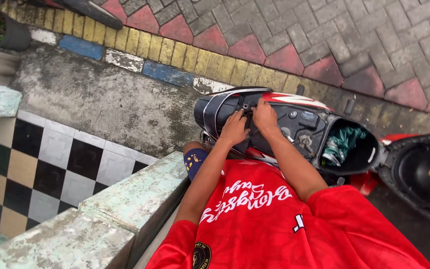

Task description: A person uses a wrench to work on bolts inside the under-seat storage area of a motorcycle.

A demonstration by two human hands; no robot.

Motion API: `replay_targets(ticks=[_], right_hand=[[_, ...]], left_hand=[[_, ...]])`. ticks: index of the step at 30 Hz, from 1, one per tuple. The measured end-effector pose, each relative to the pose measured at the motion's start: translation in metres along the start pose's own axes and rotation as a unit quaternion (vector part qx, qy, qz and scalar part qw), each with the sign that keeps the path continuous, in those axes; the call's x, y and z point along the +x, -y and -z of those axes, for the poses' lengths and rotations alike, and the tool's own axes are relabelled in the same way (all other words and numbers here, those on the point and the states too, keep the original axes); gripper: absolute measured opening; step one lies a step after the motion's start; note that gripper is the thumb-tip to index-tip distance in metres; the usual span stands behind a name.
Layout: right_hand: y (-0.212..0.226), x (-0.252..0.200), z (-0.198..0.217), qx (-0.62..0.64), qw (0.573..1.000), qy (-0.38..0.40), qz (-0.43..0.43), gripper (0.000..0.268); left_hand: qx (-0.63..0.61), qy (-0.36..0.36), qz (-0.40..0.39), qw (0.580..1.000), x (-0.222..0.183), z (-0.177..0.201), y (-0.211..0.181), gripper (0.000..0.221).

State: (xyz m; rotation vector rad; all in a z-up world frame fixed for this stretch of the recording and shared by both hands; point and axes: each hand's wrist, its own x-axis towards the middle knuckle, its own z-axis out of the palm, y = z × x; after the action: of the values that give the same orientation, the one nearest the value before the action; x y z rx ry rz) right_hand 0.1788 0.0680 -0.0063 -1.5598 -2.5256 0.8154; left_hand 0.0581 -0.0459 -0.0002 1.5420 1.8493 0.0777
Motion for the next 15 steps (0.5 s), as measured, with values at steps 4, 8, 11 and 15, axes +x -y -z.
replay_targets(ticks=[4,8,11,15], right_hand=[[-0.013,0.002,-0.017,-0.015,0.999,0.021,0.038,0.033],[-0.015,0.0,-0.018,-0.034,0.999,0.027,0.034,0.022],[-0.003,-0.002,-0.008,-0.045,0.998,0.024,0.027,0.024],[-0.024,0.003,-0.046,-0.072,0.997,0.035,-0.008,0.035]], left_hand=[[-0.009,-0.065,-0.016,0.998,-0.014,0.017,-0.004,0.05],[0.004,-0.112,-0.051,0.992,-0.015,0.018,0.006,0.044],[0.021,-0.147,-0.087,0.985,-0.03,0.04,0.003,0.038],[0.02,-0.205,-0.164,0.965,-0.041,0.064,0.012,0.03]])
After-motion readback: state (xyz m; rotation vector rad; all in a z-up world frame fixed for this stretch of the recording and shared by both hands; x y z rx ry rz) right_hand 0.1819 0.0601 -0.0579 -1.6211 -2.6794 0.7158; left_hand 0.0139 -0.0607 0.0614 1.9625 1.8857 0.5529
